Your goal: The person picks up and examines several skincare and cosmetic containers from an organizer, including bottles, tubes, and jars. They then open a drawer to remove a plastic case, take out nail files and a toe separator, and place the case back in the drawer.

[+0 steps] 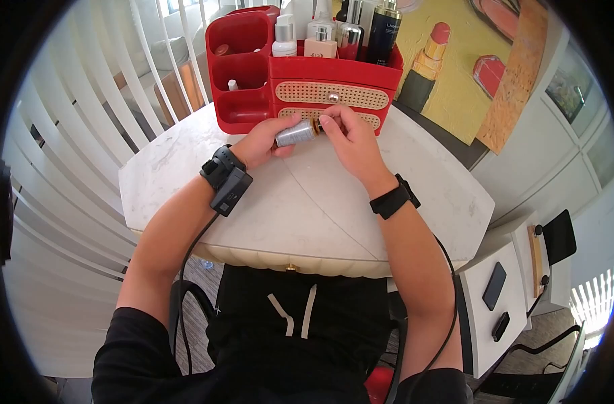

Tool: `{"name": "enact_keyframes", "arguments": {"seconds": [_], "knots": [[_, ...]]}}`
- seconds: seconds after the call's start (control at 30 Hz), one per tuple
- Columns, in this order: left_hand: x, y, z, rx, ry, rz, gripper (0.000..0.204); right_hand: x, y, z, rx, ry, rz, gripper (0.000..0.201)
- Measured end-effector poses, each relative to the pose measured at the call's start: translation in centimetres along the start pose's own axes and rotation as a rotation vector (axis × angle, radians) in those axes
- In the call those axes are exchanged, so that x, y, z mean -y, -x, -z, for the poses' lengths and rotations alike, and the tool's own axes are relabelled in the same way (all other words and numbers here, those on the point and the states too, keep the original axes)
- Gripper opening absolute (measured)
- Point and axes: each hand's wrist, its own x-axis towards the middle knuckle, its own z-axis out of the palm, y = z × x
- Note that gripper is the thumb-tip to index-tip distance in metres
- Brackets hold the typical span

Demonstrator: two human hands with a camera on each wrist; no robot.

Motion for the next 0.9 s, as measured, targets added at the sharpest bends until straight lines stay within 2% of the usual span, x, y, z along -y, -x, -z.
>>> {"name": "enact_keyframes", "arguments": {"seconds": [0.13,0.23,0.33,0.53,0.63,0.83,0.9], "knots": [[-0.1,0.2,-0.2,0.015,0.051,-0.041,0.036,1.2,0.3,-0.4,-0.014,-0.053,0.1,0.013],[-0.1,0.1,-0.2,0.024,0.103,-0.057,0.035,0.8,0.2,-0.1,-0.018,0.032,0.192,0.016],[0.0,0.0,0.1,0.051,0.114,-0.055,0.034,0.4,0.1,0.0,-0.017,-0.006,0.237,0.021],[-0.2,0.2,-0.3,0.05,0.125,-0.062,0.035,0.5,0.0,0.1,-0.015,-0.065,0.263,0.021],[-0.2,0.2,-0.3,0.054,0.126,-0.056,0.035,0.9,0.1,0.0,-0.041,-0.045,0.255,0.018],[-0.1,0.2,-0.2,0.058,0.128,-0.048,0.035,0.7,0.0,0.2,-0.059,0.089,0.352,0.014],[-0.2,0.3,-0.3,0.046,0.124,-0.052,0.035,1.0,0.0,0.1,-0.052,0.049,0.308,0.014]]}}
